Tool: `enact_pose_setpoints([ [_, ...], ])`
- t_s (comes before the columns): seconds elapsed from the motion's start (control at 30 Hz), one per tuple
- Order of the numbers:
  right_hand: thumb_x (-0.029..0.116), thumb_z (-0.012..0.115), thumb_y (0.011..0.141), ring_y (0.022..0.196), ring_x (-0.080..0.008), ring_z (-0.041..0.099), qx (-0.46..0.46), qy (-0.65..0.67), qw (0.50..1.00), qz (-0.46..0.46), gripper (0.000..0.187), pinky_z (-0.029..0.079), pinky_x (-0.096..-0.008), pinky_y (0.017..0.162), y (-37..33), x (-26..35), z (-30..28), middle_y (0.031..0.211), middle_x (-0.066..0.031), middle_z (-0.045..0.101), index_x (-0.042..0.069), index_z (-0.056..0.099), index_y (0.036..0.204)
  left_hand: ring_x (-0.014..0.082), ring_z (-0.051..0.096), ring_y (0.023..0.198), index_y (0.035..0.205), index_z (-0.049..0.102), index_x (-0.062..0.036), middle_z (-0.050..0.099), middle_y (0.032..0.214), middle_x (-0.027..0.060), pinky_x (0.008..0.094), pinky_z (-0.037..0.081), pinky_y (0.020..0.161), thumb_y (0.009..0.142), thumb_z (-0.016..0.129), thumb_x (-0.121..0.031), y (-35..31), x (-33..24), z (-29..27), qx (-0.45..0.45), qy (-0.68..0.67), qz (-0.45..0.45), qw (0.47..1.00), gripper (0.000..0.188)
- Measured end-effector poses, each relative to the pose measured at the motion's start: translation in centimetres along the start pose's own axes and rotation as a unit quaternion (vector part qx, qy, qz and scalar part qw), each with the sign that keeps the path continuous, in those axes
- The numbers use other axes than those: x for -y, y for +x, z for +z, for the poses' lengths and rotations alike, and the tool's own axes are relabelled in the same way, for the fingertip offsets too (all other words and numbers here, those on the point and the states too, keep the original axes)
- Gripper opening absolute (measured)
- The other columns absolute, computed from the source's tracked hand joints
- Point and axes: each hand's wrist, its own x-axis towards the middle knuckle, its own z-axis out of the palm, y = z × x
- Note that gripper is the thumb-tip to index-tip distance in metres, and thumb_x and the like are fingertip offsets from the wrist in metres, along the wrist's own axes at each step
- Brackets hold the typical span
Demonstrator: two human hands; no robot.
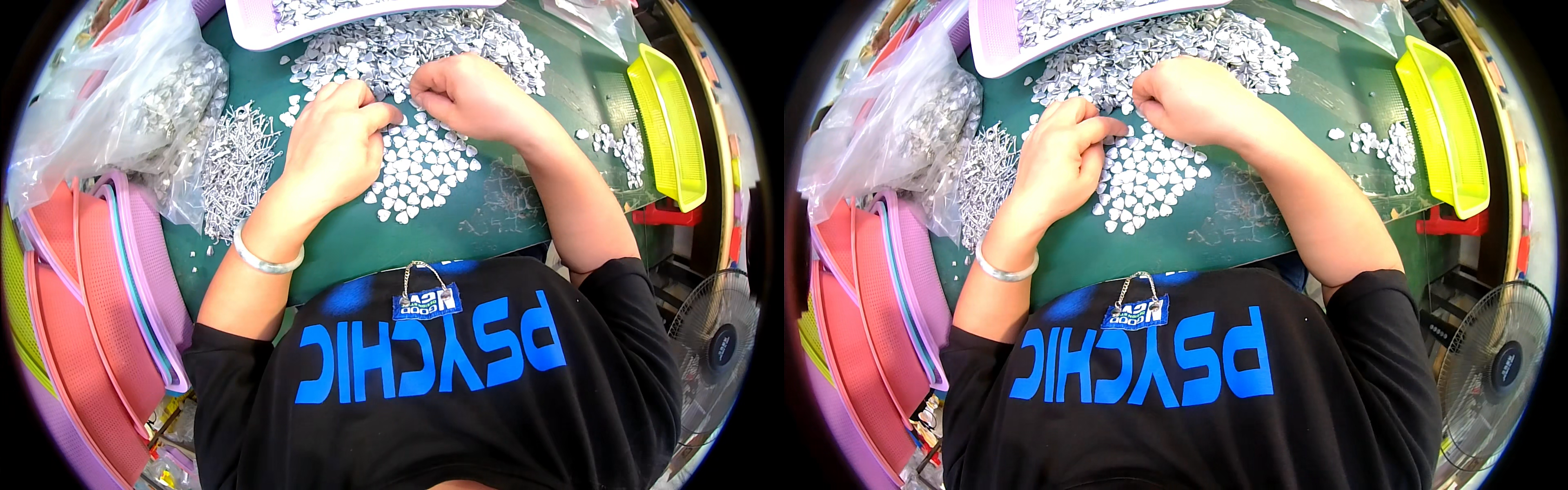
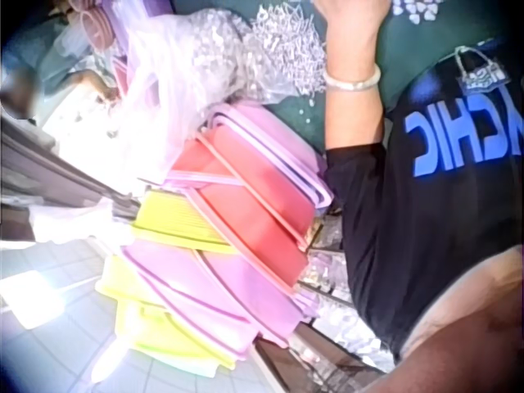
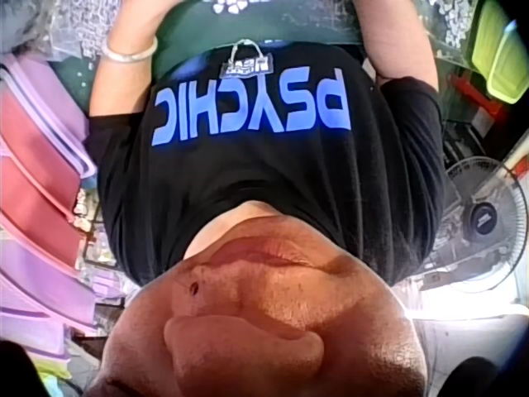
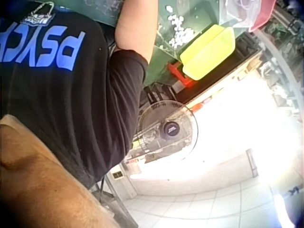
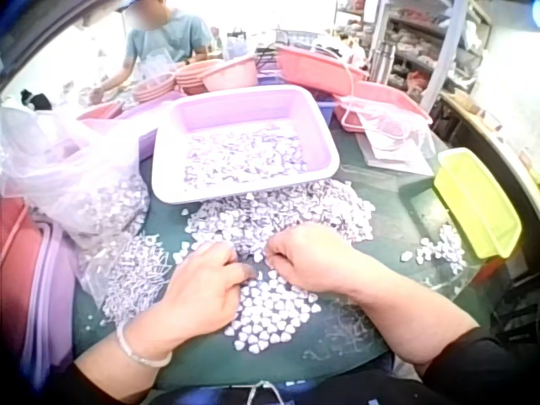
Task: The person sits at a green table and uses both hands to pick up small silver heart-shaped pieces and metal pins. They repeatedly insert the pins into the hearts and place the assembled items into a pile on the table.
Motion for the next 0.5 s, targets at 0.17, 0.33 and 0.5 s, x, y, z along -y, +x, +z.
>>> enact_pose_setpoints([
  [0.17,0.017,0.06,0.077,0.072,-0.0331,0.064,0.017,0.018,1.0,0.005,0.012,0.051,-0.0419,0.066,-0.1,0.5,-0.7,0.072,-0.0124,0.065,0.009,0.067,0.081,0.0269,0.054,0.077,0.086,0.069,-0.0073,0.053,0.076,0.0077,0.0362,0.044,0.072,0.074,0.053,0.005,-0.2,0.2,0.1,-0.027,-0.028,0.0,0.999,0.023],
  [0.33,0.012,0.064,0.08,0.054,-0.0178,0.052,-0.01,0.041,0.998,-0.042,0.01,0.043,-0.0309,0.054,0.0,-0.6,0.4,0.064,-0.0085,0.061,0.004,0.066,0.085,0.0279,0.055,0.077,0.086,0.068,-0.005,0.054,0.076,0.0089,0.0362,0.044,0.072,0.074,0.053,0.006,-0.1,0.3,0.2,-0.038,-0.031,-0.01,0.999,0.022],
  [0.5,0.013,0.064,0.086,0.061,-0.0031,0.045,0.032,0.297,0.949,0.102,0.015,0.039,-0.0231,0.055,0.1,0.0,-0.7,0.065,0.004,0.058,-0.001,0.066,0.084,0.0291,0.055,0.083,0.085,0.069,-0.0066,0.057,0.08,0.0082,0.0389,0.048,0.074,0.072,0.057,0.002,-0.1,0.5,0.1,-0.018,-0.025,-0.029,0.999,0.02],
])
